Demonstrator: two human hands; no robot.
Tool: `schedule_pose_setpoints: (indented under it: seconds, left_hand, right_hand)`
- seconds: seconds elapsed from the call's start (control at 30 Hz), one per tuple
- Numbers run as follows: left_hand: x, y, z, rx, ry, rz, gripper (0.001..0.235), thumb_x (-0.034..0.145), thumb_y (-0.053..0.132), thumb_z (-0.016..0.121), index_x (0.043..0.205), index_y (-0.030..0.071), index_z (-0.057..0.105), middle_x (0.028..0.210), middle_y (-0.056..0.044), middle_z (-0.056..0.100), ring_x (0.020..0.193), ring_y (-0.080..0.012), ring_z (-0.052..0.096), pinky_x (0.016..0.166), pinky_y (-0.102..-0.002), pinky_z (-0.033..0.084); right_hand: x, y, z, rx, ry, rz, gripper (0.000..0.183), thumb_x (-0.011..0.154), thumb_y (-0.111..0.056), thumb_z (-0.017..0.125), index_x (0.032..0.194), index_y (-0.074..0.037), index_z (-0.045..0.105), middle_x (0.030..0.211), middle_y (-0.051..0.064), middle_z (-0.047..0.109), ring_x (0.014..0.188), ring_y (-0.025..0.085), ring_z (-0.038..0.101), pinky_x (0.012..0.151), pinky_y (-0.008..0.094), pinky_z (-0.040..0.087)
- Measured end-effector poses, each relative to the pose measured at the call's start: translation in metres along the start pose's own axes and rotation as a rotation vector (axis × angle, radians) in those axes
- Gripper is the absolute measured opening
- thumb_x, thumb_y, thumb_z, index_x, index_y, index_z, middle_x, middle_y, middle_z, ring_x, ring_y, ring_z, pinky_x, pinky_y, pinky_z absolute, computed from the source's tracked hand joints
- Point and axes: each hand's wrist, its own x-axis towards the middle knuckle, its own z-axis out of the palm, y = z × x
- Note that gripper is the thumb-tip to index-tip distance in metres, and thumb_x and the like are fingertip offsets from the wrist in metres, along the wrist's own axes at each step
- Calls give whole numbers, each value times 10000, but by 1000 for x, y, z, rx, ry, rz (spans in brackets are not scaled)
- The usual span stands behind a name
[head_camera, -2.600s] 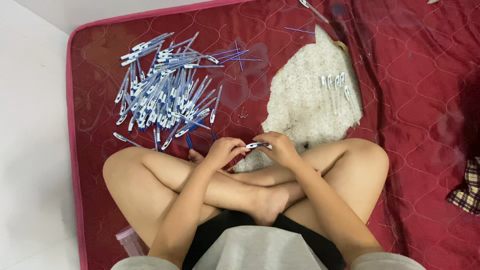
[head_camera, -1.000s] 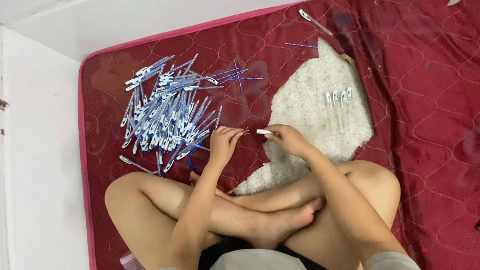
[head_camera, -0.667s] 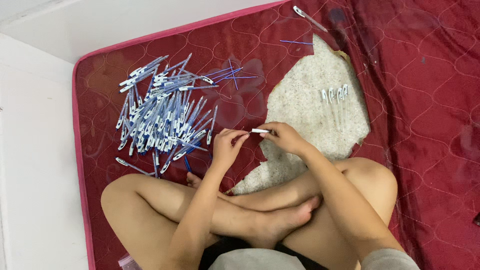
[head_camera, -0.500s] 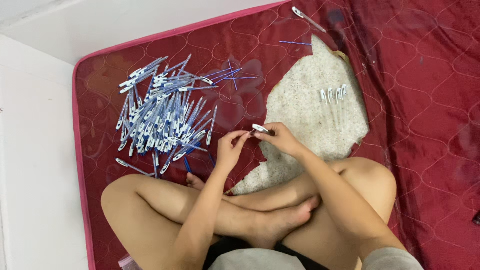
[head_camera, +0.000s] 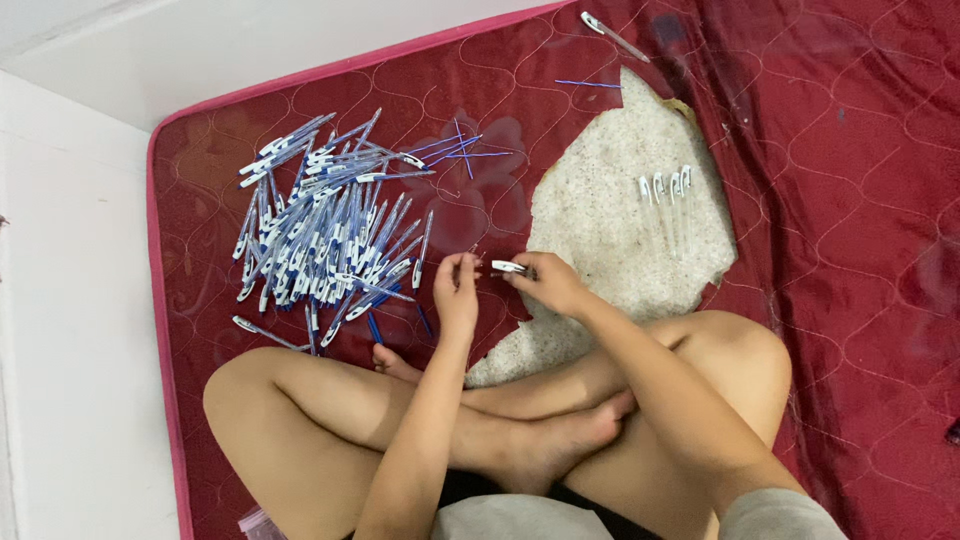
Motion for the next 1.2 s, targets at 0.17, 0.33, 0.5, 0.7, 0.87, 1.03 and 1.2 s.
schedule_pose_setpoints:
  seconds: [0.17,0.33,0.5,0.7,0.87,1.03,1.2]
  left_hand:
    - [-5,15,-14,262,-41,64,157,1012,217,676,1060,88,754,961,-96,779,932,-250,730,844,-372,557]
    - [-8,15,-20,397,-83,96,136,985,231,705,1040,135,784,949,-49,797,976,-231,744,877,-367,566]
    - [-17,37,-23,492,-135,151,158,995,239,699,1035,121,796,947,-61,786,971,-273,733,905,-401,547]
    - [4,37,-31,617,-298,402,92,948,280,755,974,223,823,889,11,783,910,-229,733,907,-361,531]
    - [24,45,-21,433,-400,315,100,941,232,764,989,166,820,903,-51,788,952,-277,718,913,-388,527]
    - [33,63,-5,346,-429,231,97,936,223,775,983,149,818,880,-32,796,934,-216,714,915,-351,525]
    - [57,49,10,69,-426,189,192,922,272,795,1021,109,805,889,-85,781,902,-163,663,890,-362,521]
  right_hand:
    - [-1,-5,-5,-50,-17,17,276,915,-316,729,1099,-112,756,1007,170,755,991,380,709,869,441,531]
    - [-5,-31,-15,63,-5,18,322,972,-303,679,1197,-81,737,1108,208,745,1078,417,686,940,486,516]
    - [-2,-22,-15,142,-22,-37,271,991,-261,665,1170,-74,748,1092,179,756,1089,380,689,975,473,505]
    - [-5,-18,-21,61,-72,-116,230,1002,-245,648,1124,-90,765,1046,151,757,1049,373,694,962,471,517]
    - [8,-9,-19,215,-47,-119,245,1011,-202,641,1175,-47,739,1044,168,740,1031,318,668,946,462,507]
    - [11,-17,-30,319,-7,-41,232,1018,-217,653,1181,-82,749,918,68,726,864,178,631,814,361,536]
    - [29,21,-19,659,5,26,201,1042,-213,588,1152,-119,726,758,-36,625,710,82,559,654,233,501]
